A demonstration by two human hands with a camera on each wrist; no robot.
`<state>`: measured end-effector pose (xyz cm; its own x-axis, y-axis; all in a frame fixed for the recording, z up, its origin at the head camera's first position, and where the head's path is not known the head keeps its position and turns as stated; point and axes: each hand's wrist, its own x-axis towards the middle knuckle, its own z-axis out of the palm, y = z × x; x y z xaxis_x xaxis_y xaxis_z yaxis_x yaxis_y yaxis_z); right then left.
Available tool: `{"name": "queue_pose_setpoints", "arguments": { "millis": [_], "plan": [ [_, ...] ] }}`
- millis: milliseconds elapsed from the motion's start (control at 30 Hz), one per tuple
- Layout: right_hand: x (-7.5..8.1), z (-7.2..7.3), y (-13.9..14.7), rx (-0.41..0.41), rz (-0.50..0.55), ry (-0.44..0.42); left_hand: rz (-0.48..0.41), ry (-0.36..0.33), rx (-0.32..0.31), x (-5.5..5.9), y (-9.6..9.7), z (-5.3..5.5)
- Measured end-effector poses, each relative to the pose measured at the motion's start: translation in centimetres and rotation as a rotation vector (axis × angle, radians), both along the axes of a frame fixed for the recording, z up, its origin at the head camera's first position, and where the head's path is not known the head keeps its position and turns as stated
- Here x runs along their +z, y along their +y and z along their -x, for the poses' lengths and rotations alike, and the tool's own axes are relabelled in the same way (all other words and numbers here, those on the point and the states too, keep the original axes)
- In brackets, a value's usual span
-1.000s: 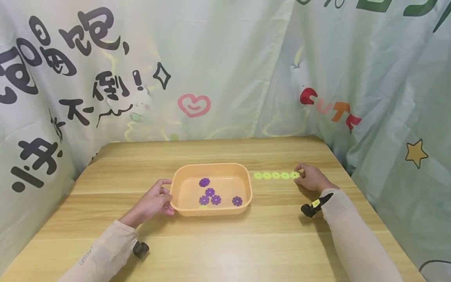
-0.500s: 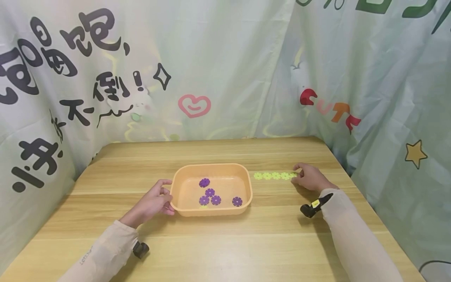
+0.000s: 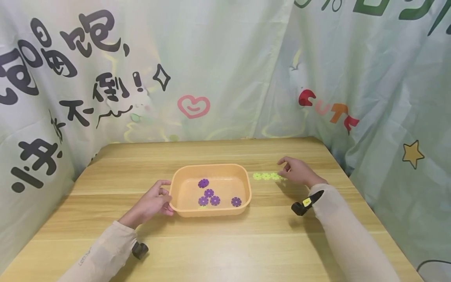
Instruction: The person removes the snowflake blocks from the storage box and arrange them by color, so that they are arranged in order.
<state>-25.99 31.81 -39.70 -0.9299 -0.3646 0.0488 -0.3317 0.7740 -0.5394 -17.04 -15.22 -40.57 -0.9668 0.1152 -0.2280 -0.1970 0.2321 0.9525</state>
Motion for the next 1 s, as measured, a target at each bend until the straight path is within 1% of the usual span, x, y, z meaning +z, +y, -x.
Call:
{"name": "queue_pose_setpoints", "arguments": {
  "millis": [200,333,433,767,1000],
  "plan": [
    [1.3,0.3,-2.0,0.070,0.024,0.029,0.004,-0.004,0.009,-0.1,-0.1,0.1],
    [1.9,0.5,-3.4,0.088,0.039,0.031,0.014,0.001,0.008,-0.1,-0.1,0.0],
    [2.1,0.7,-4.3,0.099,0.057,0.022,0.020,0.002,0.006,-0.1,-0.2,-0.1],
    [2.5,1.1,-7.4,0.170,0.064,0.037,0.013,0.000,-0.002,-0.1,-0.2,-0.2],
    [2.8,1.2,-9.4,0.217,0.118,0.020,0.006,-0.006,0.003,-0.3,-0.3,-0.1]
  ]
}}
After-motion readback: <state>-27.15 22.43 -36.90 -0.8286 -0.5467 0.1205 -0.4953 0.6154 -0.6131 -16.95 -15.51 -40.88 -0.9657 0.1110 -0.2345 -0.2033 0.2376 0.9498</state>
